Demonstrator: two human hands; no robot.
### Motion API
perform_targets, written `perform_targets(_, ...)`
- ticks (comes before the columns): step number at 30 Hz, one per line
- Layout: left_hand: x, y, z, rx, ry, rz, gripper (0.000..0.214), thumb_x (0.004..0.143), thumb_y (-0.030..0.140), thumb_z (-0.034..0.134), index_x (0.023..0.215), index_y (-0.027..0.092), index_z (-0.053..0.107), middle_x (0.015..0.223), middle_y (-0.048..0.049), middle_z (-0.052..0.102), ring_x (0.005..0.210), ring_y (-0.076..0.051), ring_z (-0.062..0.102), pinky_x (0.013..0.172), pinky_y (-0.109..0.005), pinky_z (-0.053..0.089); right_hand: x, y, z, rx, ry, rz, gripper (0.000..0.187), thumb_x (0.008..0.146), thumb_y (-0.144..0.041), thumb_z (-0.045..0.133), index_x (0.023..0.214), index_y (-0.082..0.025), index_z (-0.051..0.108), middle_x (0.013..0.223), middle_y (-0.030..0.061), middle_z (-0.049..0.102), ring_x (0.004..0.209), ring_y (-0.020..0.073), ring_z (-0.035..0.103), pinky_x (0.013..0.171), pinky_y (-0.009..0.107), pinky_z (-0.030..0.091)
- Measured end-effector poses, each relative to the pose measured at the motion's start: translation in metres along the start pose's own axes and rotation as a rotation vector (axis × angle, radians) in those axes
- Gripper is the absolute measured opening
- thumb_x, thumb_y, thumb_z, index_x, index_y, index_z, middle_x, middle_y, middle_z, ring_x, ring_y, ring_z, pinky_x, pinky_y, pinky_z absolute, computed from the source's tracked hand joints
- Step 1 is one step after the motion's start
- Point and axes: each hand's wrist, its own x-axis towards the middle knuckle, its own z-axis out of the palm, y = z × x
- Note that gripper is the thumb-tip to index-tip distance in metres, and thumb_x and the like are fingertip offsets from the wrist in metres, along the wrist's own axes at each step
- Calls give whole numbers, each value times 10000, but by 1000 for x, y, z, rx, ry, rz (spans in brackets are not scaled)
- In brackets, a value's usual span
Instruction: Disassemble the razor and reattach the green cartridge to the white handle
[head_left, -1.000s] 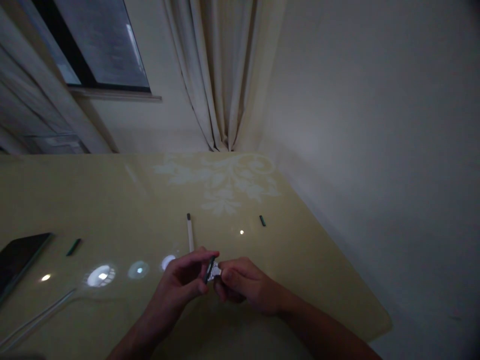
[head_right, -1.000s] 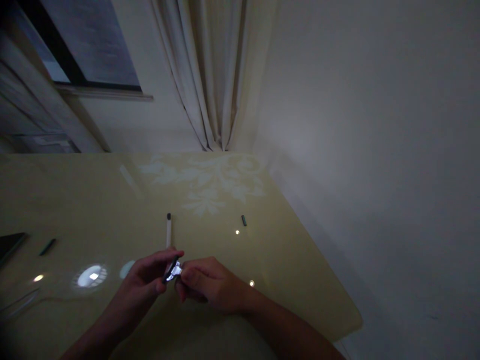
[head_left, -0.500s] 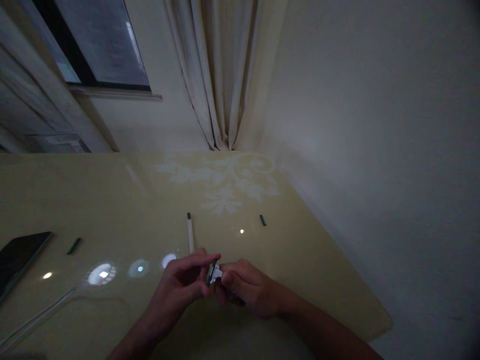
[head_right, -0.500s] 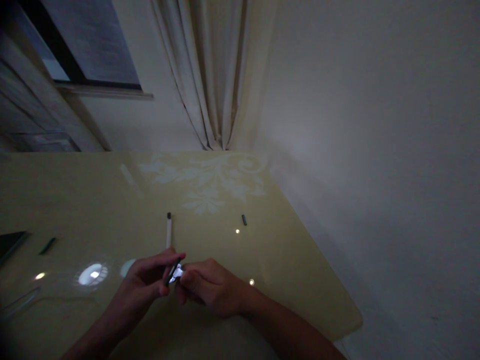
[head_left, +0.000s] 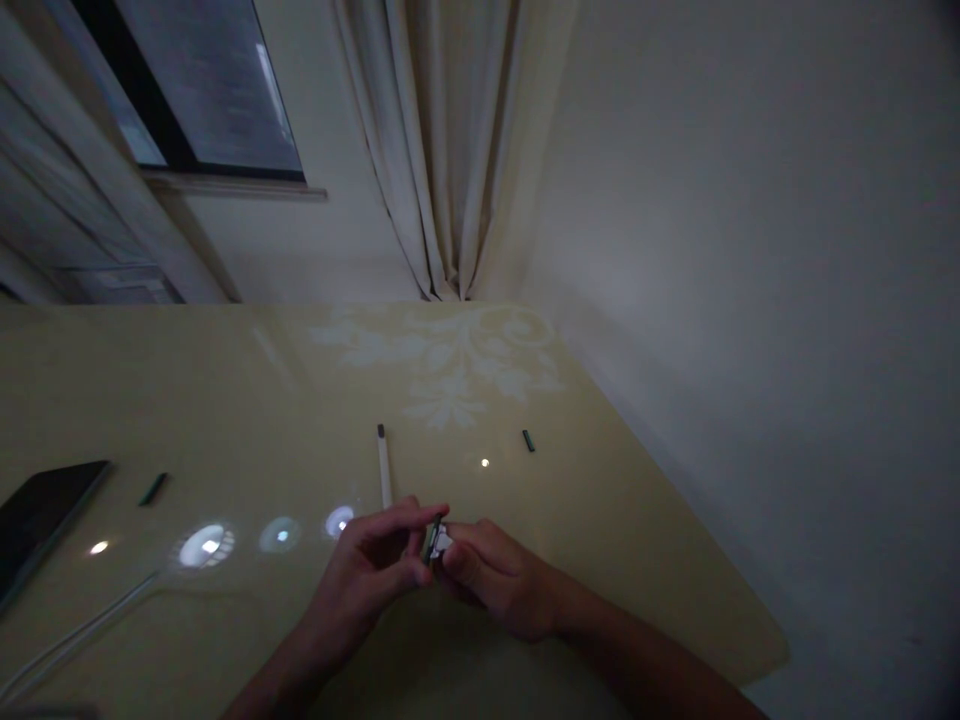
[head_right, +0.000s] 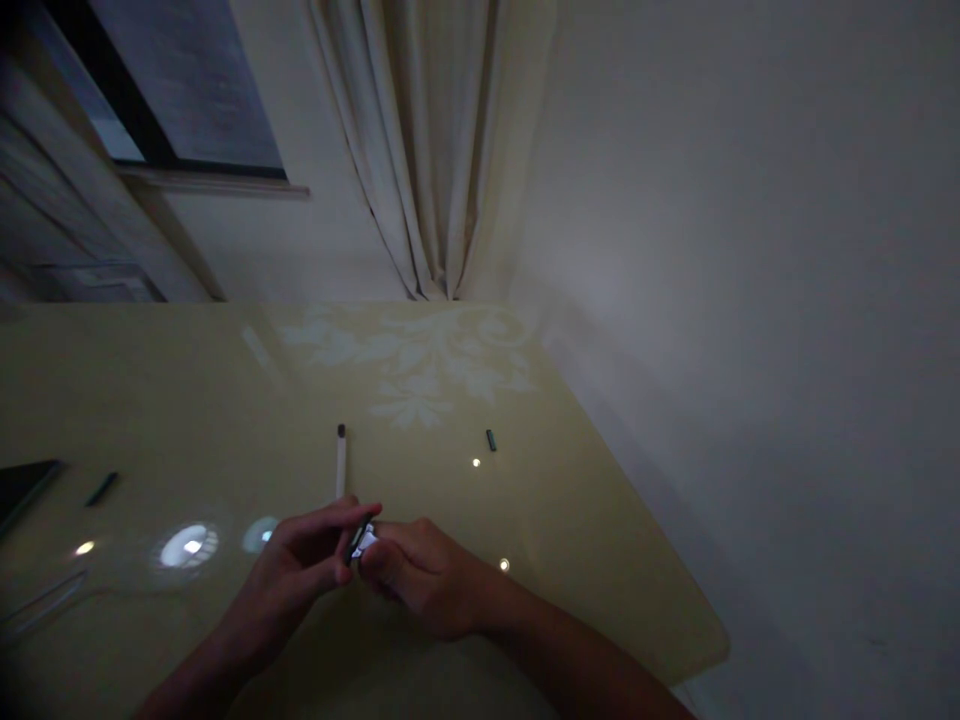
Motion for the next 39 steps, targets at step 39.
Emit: perform_targets(39,-1,-2,-5,-50,-5,-24,419,721,379,993,1110,270,883,704,16,614,701,-145,585,678,-231,500,-1,-2,-4,-195,58,-31,516,1134,-621,404,861,-197,513,741,-43,437,656,113,388,633,257,323)
